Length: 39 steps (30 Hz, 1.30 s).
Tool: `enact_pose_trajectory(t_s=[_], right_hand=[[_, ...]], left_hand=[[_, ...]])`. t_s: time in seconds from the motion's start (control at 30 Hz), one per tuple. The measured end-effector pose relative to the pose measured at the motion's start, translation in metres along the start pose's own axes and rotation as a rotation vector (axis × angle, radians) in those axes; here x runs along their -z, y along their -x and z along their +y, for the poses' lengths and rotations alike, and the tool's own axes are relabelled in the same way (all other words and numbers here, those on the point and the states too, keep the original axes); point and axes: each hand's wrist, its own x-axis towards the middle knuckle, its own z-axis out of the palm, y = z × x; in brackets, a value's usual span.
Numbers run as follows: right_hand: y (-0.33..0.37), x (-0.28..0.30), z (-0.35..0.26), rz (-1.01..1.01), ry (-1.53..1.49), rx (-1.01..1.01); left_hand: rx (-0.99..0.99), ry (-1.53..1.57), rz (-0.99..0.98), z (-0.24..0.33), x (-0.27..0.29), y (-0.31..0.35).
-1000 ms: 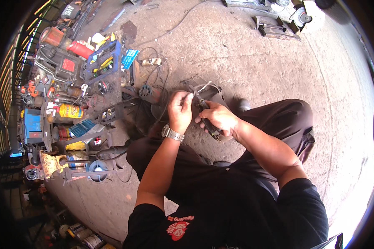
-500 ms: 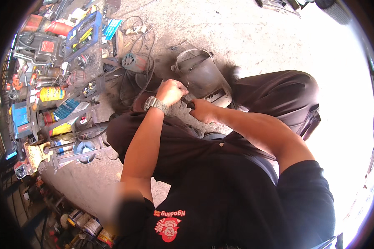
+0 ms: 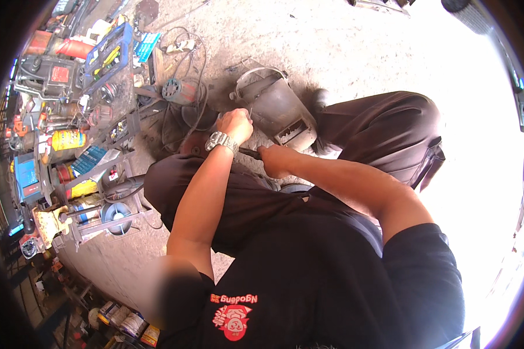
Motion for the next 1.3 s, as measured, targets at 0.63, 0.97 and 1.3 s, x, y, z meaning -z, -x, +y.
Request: enact_pose_trajectory(t_s=[0.63, 0.97, 1.3], right_hand=[[0.081, 0.108, -0.013, 0.405, -0.690, 0.020], [0.053, 0.089, -0.037, 0.693, -0.422, 0.130], [0.045, 0.092, -0.023, 0.862, -0.295, 0.219]], left_hand=[[-0.155, 1.855, 0.170, 0.021, 0.078, 0.016], [-0.127, 1.962, 0.194, 0.037, 0.080, 0.031], [-0.163, 1.833, 0.297, 0.039, 0.077, 0.026]])
